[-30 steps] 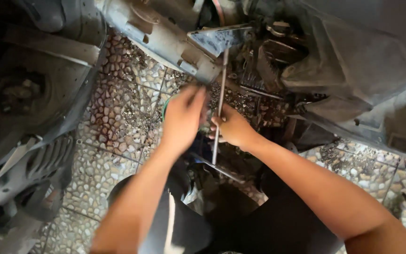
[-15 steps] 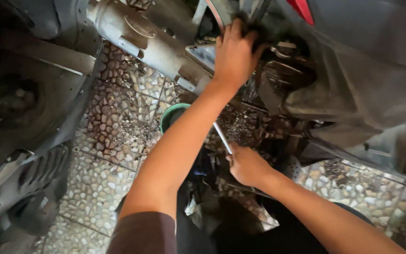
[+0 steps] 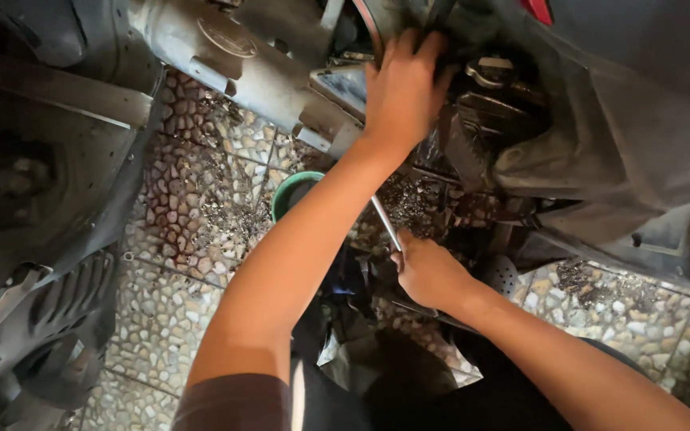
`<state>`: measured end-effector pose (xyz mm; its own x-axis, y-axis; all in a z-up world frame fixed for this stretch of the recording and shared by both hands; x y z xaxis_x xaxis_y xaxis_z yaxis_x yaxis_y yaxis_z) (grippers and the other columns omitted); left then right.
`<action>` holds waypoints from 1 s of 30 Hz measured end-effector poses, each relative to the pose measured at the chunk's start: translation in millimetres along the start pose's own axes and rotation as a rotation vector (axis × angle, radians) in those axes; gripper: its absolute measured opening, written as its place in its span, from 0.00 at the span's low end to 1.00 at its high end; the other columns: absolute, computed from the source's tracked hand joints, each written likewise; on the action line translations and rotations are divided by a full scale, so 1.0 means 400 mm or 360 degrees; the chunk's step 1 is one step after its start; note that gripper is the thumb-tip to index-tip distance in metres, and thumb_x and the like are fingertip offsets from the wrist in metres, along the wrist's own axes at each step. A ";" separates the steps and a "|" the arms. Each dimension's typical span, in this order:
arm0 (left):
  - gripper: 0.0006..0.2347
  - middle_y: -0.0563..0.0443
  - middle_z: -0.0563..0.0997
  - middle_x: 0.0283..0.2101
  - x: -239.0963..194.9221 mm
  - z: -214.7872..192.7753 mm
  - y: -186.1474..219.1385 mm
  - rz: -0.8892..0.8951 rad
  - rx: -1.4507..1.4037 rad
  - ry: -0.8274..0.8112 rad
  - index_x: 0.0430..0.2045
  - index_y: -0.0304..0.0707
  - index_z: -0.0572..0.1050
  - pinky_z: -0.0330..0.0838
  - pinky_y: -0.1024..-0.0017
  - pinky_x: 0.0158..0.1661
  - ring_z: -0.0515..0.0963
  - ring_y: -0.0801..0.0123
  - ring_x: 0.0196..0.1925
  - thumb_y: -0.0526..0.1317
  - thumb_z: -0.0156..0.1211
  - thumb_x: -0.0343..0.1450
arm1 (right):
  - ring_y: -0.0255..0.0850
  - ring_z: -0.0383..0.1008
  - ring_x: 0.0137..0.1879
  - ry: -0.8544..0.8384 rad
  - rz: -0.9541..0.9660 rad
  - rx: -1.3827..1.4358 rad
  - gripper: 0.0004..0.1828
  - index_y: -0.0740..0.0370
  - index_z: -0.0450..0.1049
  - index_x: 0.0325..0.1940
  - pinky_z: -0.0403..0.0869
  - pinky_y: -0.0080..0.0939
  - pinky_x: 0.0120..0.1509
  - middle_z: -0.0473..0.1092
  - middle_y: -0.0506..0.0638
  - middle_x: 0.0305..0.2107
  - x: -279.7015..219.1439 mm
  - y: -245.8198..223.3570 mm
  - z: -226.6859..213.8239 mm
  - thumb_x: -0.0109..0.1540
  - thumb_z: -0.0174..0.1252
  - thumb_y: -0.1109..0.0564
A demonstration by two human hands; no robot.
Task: The person sits on the floor beside a scooter and works on its underbody, using a T-handle wrench to loosen and turn bolts while handling small metal parts by hand and dipping fingers in a green bowl on the floor.
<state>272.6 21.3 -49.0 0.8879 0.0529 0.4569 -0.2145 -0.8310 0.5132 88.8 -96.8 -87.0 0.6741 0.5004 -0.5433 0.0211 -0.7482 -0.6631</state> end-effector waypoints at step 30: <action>0.11 0.46 0.84 0.45 -0.016 -0.173 -0.135 0.0087 -0.0889 0.0107 0.47 0.36 0.77 0.81 0.67 0.50 0.88 0.57 0.48 0.30 0.68 0.72 | 0.62 0.77 0.35 0.0165 0.0179 0.0103 0.09 0.63 0.67 0.48 0.74 0.59 0.40 0.75 0.63 0.28 0.028 0.018 -0.042 0.67 0.51 0.56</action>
<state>250.3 104.1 -29.2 0.8454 0.0686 0.5296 -0.4585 -0.4154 0.7857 108.8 -103.8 -89.2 0.7421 0.3652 -0.5621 -0.1042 -0.7655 -0.6349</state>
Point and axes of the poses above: each hand's wrist, its own x-axis towards the middle knuckle, its own z-axis out of the palm, y = z × x, the point moved 3 cm from there along x, towards the middle knuckle
